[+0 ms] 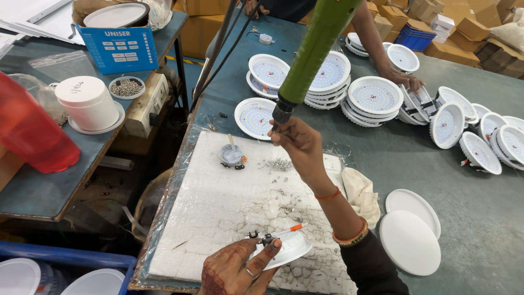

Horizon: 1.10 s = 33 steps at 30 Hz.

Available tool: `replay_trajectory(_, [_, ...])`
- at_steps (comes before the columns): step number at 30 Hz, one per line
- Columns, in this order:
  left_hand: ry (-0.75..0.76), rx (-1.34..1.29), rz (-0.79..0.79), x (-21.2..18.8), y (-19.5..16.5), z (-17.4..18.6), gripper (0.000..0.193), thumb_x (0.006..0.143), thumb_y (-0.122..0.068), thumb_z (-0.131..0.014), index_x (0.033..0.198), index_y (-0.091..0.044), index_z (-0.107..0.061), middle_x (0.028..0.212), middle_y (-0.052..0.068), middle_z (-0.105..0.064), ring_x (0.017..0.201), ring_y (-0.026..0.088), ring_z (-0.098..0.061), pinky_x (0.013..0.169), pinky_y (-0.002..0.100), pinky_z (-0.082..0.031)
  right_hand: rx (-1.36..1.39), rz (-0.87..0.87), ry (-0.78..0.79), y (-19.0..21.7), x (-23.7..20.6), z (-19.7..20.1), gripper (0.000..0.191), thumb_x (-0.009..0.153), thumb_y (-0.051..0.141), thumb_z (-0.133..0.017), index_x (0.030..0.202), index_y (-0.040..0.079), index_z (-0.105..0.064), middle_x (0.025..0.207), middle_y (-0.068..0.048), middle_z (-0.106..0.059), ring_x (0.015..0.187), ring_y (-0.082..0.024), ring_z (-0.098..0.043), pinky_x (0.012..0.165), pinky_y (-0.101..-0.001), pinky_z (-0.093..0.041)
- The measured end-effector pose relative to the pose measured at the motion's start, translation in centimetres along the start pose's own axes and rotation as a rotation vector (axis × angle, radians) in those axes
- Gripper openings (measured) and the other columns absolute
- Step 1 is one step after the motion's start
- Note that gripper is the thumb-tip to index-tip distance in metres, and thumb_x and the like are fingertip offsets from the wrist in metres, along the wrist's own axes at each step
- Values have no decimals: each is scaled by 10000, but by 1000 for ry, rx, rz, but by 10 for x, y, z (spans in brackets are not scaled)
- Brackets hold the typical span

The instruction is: The person assembles LED light fixtures by attaching small black components to the back of circular LED panels using a green pneumatic screwdriver. They wipe the LED surface with a cloth, attach a white plastic cover, and place the finished units into a blue crate.

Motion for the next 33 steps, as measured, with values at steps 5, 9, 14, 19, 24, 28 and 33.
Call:
replay_trajectory(5, [-16, -22, 11, 1, -1, 0, 651, 720, -314, -941, 1318, -240, -695, 926, 177, -748, 926, 289, -780, 726, 452, -644, -22, -26, 29, 14, -11, -10, 252, 979, -17, -705, 1223, -42, -647, 1121, -118, -716, 1002, -116, -691, 839, -278, -573])
replay_trajectory(9, [-33, -24, -1, 2, -2, 1, 630, 722, -303, -945, 1301, -238, -708, 916, 173, -744, 920, 282, -782, 717, 444, -646, -45, -24, 31, 23, -19, -9, 263, 949, -17, -706, 1201, -36, -636, 1230, -99, -698, 989, -109, -689, 827, -271, -580])
replay_trajectory(14, [-17, -4, 12, 1, -1, -1, 633, 698, -303, -946, 1285, -233, -718, 897, 180, -740, 891, 289, -782, 691, 445, -644, -75, -37, -7, 26, -21, 0, 271, 952, -20, -707, 1214, -42, -644, 1249, -111, -706, 994, -119, -699, 824, -275, -582])
replay_trajectory(19, [0, 26, 30, 0, 0, -4, 630, 691, -312, -952, 1275, -254, -722, 894, 179, -736, 884, 294, -782, 684, 456, -642, -60, -9, -24, 28, -20, 3, 264, 955, -5, -713, 1209, -36, -652, 1207, -95, -722, 992, -118, -709, 818, -274, -591])
replay_trajectory(24, [-25, 11, -7, -1, -1, -2, 642, 699, -307, -944, 1293, -248, -707, 914, 183, -734, 892, 290, -779, 697, 450, -644, -70, 53, -40, 32, -17, 9, 312, 975, -2, -725, 1278, -55, -668, 1069, -81, -741, 1003, -107, -702, 866, -260, -569])
replay_trajectory(28, [-21, 22, -9, -1, -2, -2, 634, 711, -317, -943, 1297, -252, -711, 919, 180, -737, 893, 290, -778, 698, 451, -643, -145, 101, -105, 32, -8, 19, 307, 960, 4, -746, 1252, -63, -681, 1078, -85, -755, 1018, -123, -714, 938, -281, -580])
replay_trajectory(33, [-22, -6, -4, 3, 0, -2, 624, 736, -313, -941, 1309, -236, -704, 896, 184, -738, 884, 276, -786, 700, 437, -647, 2, 173, -106, 55, 39, 41, 529, 993, 299, -717, 1405, 7, -562, 1266, -73, -682, 1142, -139, -641, 987, -303, -529])
Point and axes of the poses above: each hand's wrist, its own x-axis towards the middle knuckle, its own z-axis out of the back of the hand, y = z × x, the point moved 5 cm from there along x, towards the middle knuckle
